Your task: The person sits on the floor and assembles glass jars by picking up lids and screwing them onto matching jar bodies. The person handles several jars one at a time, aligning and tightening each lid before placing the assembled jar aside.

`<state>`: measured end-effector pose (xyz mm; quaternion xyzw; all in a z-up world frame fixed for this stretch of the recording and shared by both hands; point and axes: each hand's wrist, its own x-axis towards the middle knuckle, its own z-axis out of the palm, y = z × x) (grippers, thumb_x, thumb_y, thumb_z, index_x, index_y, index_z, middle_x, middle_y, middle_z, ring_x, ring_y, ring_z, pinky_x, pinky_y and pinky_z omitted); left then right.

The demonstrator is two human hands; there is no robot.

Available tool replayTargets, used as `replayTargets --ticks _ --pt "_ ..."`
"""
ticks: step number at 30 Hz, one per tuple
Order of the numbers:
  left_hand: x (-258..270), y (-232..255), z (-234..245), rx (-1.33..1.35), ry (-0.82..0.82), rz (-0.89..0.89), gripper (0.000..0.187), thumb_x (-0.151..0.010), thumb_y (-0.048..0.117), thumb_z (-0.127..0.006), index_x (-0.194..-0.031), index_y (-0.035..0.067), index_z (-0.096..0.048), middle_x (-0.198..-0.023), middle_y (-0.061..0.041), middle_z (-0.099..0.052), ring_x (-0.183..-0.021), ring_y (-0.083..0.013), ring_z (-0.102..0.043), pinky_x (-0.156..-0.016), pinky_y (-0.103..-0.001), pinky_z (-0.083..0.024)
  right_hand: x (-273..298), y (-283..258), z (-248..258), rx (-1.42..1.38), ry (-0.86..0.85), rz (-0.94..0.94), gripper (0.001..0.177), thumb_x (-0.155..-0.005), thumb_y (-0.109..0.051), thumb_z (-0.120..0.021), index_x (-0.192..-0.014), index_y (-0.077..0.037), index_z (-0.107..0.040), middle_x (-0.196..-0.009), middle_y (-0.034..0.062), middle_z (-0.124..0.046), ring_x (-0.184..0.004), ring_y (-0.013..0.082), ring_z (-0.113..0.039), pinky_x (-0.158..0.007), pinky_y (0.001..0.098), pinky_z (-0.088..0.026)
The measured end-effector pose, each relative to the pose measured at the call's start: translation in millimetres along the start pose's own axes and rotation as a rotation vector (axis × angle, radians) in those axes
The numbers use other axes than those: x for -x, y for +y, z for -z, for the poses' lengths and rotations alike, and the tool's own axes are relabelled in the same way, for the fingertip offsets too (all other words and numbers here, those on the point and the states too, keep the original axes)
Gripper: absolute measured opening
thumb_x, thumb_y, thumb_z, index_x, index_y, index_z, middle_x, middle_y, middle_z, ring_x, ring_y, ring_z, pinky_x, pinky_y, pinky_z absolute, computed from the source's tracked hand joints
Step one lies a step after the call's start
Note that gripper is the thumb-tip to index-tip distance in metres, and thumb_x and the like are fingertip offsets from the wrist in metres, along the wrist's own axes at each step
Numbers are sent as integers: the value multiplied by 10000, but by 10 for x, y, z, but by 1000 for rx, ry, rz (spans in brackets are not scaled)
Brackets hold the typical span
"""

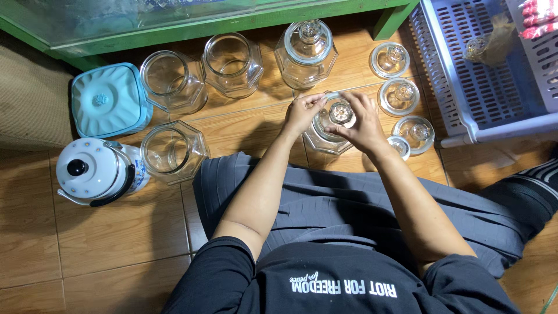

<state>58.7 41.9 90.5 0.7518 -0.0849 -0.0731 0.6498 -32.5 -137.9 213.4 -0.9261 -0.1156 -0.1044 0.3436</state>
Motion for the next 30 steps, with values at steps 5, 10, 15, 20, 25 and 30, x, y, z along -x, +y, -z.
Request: replayTargets --ticks 5,10,15,20,25,30 --pt "-12 -61 -76 36 53 15 375 -942 327 -737 -1156 20 -766 -1146 -105 -678 -1005 -192 -725 -876 -291 -565 11 219 -213 -19 40 44 1016 -742 -450 -927 -1521 -27 -432 -1486 218 -560 -1444 388 -459 -1193 479 -362" --pt "-58 -177 -100 149 18 71 365 -934 308 -749 -1164 24 -757 -1097 -107 -753 -989 -190 -721 -884 -283 -556 89 306 -350 -54 83 0 953 -812 -423 -889 -1526 -28 -396 -1460 185 -600 -1413 338 -527 -1249 486 -335" --pt "-43 -159 -94 54 70 28 343 -925 284 -759 -1138 16 -779 -1073 -119 -724 -998 -193 -706 -907 -294 -533 89 261 -395 38 186 97 898 -842 -384 -861 -1512 -5 -396 -1430 180 -606 -1429 376 -495 -1231 524 -312" --pt "68 19 -120 -139 143 27 296 -954 307 -710 -1132 85 -788 -1028 -97 -709 -902 -212 -689 -835 -303 -531 158 247 -434 48 260 128 780 -878 -366 -843 -1492 -51 -480 -1452 167 -604 -1454 395 -483 -1205 461 -392" --pt "263 272 -222 -215 264 -26 307 -1008 326 -628 -1190 123 -771 -1013 -112 -677 -890 -239 -679 -821 -343 -542 175 290 -429 74 200 106 767 -894 -411 -804 -1490 -62 -470 -1495 154 -567 -1480 395 -425 -1212 471 -361" --pt "385 545 -240 -302 305 -308 333 -1075 314 -578 -1332 134 -687 -1247 -142 -631 -1146 -297 -627 -978 -378 -514 178 470 -372 -48 49 86 747 -933 -425 -736 -1514 -59 -442 -1554 174 -490 -1524 383 -320 -1232 487 -300"
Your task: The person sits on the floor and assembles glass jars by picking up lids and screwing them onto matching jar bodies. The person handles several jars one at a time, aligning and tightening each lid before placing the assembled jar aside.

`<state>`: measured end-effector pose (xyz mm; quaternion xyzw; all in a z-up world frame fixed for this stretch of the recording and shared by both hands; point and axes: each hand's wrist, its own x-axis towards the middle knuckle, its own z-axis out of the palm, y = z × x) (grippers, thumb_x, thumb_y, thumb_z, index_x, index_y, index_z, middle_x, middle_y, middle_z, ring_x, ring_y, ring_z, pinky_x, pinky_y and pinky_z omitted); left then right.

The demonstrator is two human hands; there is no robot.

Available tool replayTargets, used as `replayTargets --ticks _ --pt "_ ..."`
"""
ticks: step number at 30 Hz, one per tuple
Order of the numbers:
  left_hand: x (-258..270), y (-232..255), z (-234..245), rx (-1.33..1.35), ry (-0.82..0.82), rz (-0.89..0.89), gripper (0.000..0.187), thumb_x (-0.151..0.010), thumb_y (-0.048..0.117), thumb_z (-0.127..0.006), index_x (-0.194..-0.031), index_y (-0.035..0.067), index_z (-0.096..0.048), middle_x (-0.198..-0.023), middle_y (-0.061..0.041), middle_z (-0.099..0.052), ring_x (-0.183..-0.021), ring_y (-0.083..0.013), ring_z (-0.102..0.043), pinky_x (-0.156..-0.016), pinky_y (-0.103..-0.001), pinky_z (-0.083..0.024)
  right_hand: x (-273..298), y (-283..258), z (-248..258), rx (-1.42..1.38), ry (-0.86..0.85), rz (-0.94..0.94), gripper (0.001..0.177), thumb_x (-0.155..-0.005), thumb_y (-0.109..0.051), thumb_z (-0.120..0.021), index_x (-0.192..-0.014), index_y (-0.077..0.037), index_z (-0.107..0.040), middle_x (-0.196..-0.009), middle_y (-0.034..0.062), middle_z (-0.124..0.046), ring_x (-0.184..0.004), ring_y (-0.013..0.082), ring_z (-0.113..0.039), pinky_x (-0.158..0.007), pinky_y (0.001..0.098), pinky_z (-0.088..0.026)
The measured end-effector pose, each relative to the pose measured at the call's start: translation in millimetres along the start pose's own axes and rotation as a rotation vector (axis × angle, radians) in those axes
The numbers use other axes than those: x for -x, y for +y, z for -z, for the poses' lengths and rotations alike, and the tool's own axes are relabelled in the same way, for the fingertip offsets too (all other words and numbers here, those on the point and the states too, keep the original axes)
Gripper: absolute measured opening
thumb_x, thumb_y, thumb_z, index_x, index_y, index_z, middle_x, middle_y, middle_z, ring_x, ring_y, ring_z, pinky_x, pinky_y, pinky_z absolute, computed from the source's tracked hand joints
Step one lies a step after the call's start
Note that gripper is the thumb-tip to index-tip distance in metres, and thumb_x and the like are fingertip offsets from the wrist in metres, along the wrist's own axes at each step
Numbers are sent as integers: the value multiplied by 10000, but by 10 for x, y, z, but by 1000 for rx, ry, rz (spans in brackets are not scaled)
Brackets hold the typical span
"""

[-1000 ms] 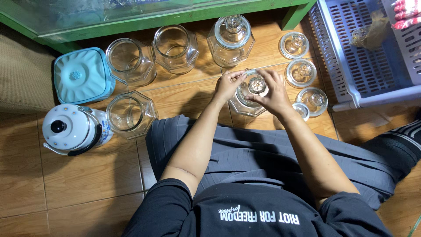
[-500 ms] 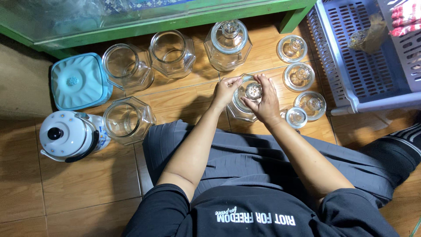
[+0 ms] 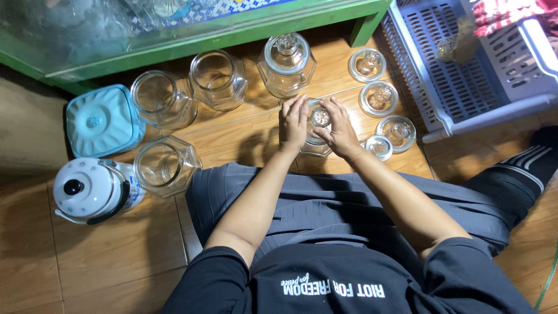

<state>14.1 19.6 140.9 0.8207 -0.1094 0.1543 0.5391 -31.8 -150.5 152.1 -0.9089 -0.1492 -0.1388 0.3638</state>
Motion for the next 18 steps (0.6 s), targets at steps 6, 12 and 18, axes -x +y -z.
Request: replayTargets --ticks 6,12,18 --pt "-118 293 -64 -244 -143 -330 531 -915 479 -717 -1334 156 -662 -1324 -158 -615 -1281 -354 -545 -1100 -448 -405 -192 748 156 -1071 -12 -496 503 -1061 -380 -592 -1425 -34 -577 -1299 143 -724 -1274 234 -650 -1079 361 -495" --pt "25 319 -80 -297 -157 -322 479 -821 445 -782 -1224 202 -694 -1293 -52 -660 -1321 -301 -553 -1151 -451 -397 -754 1806 307 -190 65 -507 306 -952 -135 -784 -1215 6 -718 -1162 147 -748 -1017 173 -700 -876 290 -556" --pt "1 300 -85 -304 -138 -357 462 -808 404 -789 -1208 191 -699 -1286 -48 -668 -1332 -306 -546 -1160 -450 -382 -1210 2262 521 393 -95 -633 587 -842 -260 -832 -1402 -262 -655 -1411 167 -517 -1272 370 -526 -1079 493 -427"
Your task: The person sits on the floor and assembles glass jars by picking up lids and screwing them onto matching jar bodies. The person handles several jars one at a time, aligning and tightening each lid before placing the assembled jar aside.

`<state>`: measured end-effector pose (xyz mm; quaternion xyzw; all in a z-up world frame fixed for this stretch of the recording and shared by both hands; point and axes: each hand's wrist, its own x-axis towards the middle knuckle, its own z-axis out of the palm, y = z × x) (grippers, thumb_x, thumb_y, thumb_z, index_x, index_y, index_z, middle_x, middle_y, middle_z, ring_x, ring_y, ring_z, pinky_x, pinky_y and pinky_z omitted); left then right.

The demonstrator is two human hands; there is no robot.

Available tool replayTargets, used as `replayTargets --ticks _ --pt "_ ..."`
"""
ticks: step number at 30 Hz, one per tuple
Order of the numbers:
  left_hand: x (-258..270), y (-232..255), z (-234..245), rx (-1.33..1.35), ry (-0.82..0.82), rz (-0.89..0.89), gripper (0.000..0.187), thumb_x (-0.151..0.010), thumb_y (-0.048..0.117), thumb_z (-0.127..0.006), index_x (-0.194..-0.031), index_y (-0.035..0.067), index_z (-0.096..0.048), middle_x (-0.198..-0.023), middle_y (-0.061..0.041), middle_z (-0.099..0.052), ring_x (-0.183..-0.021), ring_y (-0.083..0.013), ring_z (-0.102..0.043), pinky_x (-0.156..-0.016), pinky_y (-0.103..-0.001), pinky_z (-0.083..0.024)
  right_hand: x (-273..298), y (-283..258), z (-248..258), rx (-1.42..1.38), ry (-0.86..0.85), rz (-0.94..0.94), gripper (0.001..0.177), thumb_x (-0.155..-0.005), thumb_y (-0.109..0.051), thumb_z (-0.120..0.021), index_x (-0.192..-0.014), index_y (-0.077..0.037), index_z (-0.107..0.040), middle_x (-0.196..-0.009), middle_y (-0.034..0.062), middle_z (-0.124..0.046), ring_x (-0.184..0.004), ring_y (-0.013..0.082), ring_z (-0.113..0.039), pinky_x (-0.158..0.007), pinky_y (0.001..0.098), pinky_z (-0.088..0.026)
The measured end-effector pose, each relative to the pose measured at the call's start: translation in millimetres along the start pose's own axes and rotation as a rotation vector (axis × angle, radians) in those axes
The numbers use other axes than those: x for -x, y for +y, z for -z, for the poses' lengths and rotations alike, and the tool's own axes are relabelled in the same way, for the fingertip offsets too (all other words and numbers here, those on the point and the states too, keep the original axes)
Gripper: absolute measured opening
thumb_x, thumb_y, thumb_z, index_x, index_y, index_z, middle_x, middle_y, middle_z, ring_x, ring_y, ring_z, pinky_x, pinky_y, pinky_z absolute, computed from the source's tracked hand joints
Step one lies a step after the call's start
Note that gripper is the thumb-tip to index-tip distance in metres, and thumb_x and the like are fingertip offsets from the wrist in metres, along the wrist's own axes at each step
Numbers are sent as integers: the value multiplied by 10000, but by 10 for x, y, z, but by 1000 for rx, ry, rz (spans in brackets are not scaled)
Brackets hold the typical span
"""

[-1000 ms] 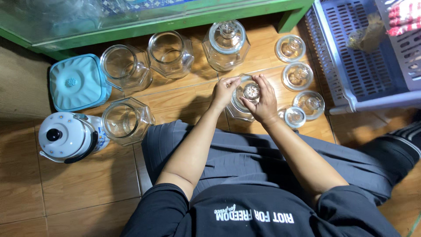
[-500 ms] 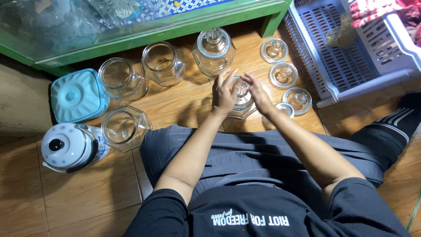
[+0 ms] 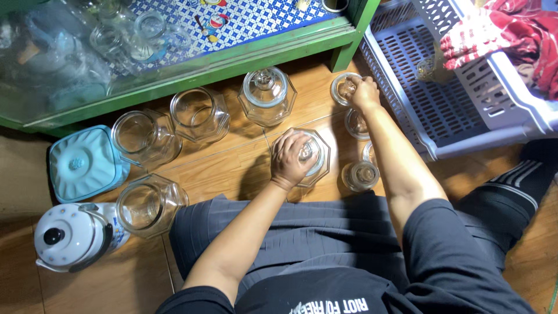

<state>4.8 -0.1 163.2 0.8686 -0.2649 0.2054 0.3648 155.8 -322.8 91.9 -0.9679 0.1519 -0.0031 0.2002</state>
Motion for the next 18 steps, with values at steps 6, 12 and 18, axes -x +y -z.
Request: replayTargets --ticks 6,12,18 --pt "-16 -5 19 -19 -21 4 436 -838 396 -784 -1204 176 -701 -1284 -50 -672 -1344 -307 -547 -1177 -444 -382 -330 -198 -92 97 -140 -94 695 -800 -306 -835 -1440 -350 -566 -1448 175 -456 -1339 387 -431 -1098 526 -371" --pt "-23 -23 0 -33 -46 12 438 -830 394 -774 -1198 169 -698 -1269 -60 -666 -1334 -315 -542 -1167 -456 -375 -410 -120 -205 103 -122 -50 527 -848 -244 -823 -1352 -249 -668 -1442 185 -469 -1310 414 -455 -1086 448 -437" --pt "11 -36 -34 -29 -31 13 443 -845 409 -767 -1219 185 -687 -1282 -53 -665 -1343 -313 -543 -1181 -446 -375 -164 -90 -44 -149 177 175 542 -734 -83 -898 -1245 -167 -737 -1264 186 -592 -1162 380 -557 -1042 426 -470"
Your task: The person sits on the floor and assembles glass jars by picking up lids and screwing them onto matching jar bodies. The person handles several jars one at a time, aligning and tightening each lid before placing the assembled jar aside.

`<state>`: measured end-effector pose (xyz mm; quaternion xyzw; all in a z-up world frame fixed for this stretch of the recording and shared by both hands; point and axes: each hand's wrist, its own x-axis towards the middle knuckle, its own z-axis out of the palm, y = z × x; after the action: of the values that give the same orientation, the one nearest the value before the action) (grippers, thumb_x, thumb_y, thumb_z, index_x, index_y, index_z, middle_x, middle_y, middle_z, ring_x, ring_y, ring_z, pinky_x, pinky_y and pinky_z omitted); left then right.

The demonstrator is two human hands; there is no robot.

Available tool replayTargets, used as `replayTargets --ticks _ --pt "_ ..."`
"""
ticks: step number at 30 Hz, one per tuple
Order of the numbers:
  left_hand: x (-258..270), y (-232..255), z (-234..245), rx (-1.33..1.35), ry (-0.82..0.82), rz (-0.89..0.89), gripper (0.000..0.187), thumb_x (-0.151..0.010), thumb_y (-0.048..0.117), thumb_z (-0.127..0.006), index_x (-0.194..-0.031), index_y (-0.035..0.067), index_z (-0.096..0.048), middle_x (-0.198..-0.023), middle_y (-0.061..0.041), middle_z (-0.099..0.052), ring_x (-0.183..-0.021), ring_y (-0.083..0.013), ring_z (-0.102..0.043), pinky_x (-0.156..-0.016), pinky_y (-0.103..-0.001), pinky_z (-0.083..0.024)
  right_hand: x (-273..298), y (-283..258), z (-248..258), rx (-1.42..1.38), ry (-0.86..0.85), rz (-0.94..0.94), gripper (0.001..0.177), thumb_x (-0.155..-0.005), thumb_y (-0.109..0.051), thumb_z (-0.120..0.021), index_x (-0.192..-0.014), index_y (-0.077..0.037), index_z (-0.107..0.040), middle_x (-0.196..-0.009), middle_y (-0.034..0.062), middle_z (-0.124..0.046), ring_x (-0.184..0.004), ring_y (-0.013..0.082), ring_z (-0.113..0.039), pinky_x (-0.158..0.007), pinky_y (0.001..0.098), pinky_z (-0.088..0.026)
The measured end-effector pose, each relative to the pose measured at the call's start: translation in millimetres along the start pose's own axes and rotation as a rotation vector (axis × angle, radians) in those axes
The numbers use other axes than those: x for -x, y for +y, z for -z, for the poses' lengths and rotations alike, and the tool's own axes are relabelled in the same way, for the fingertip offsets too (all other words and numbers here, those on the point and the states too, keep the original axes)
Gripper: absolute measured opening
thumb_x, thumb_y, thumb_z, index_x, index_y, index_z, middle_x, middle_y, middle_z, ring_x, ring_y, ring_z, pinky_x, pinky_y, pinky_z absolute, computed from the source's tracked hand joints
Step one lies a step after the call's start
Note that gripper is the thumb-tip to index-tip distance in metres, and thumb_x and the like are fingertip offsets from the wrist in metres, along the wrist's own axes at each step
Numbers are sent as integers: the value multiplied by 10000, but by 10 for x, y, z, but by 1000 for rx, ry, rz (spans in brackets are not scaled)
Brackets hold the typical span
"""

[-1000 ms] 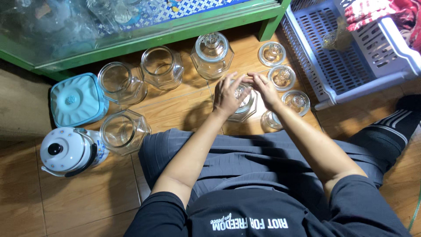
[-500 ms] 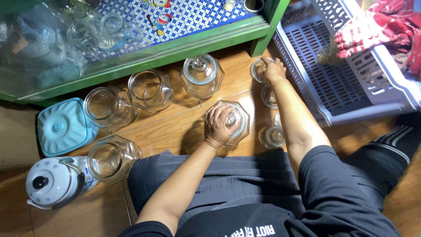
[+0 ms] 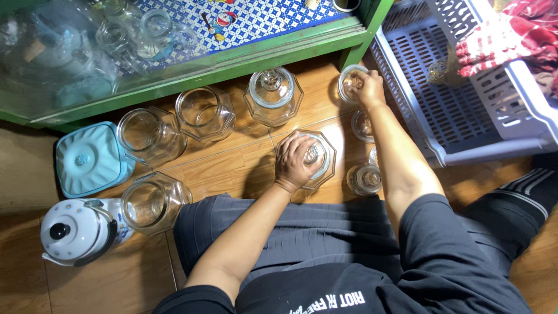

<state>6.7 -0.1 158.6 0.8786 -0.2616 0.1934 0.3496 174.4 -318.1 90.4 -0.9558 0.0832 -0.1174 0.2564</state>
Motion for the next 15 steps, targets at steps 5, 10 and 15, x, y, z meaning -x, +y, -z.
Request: replayTargets --ticks 5,10,15 --pt "51 -27 -23 20 17 9 489 -821 425 -780 -1243 205 -670 -1303 -44 -662 -1347 -308 -546 -1181 -440 -366 385 -188 362 -541 107 21 460 -835 -94 -886 -1261 -71 -714 -1174 87 -700 -1065 240 -668 -947 362 -541" --pt "86 -39 -91 -2 -9 107 886 -756 574 -820 -1459 184 -447 -1480 -115 -513 -1453 -356 -393 -1225 -602 -212 984 -418 684 -1109 41 -322 418 -927 -84 -776 -1328 -69 -656 -1118 64 -714 -899 148 -674 -753 319 -557" --pt "497 59 -191 124 -12 578 1314 -669 567 -935 -1610 199 -95 -1635 -300 -108 -1517 -501 -42 -1158 -650 -50 1588 -536 883 -1457 46 -425 279 -991 -163 -646 -1255 -75 -629 -1073 41 -695 -878 174 -706 -710 355 -627"
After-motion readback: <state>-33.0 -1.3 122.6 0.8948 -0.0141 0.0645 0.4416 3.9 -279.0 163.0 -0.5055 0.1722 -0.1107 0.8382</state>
